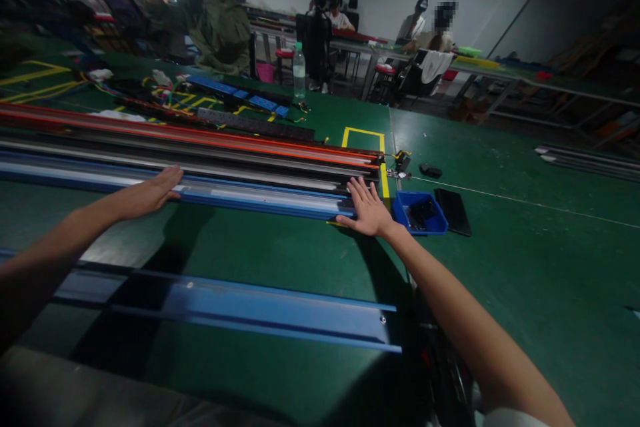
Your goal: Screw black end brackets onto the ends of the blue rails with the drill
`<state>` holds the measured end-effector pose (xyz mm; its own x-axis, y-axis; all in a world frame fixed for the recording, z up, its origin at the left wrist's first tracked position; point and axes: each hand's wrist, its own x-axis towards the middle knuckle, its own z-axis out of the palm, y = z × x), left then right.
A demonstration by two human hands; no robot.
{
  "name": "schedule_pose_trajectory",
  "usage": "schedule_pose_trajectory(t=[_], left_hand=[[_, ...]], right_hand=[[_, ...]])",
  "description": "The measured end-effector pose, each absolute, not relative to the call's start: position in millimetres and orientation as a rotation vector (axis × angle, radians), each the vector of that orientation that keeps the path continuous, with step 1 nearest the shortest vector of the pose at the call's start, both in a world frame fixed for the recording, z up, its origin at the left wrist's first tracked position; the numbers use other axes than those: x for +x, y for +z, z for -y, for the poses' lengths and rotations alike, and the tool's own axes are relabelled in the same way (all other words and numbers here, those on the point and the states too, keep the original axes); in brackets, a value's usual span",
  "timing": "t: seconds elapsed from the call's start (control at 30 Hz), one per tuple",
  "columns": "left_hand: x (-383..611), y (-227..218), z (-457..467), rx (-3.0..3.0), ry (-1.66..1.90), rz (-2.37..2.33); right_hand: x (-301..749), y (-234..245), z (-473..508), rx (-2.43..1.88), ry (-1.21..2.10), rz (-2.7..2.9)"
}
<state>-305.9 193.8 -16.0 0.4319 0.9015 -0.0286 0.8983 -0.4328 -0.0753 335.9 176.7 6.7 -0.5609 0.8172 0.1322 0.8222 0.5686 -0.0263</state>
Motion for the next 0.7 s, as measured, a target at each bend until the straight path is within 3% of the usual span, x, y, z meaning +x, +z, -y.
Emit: schedule_pose_trajectory(t=[0.7], left_hand=[[-299, -9, -198, -2.597, 0.118, 1.691]], right_hand=[[334, 6, -182, -1.449, -0.005, 2.675]])
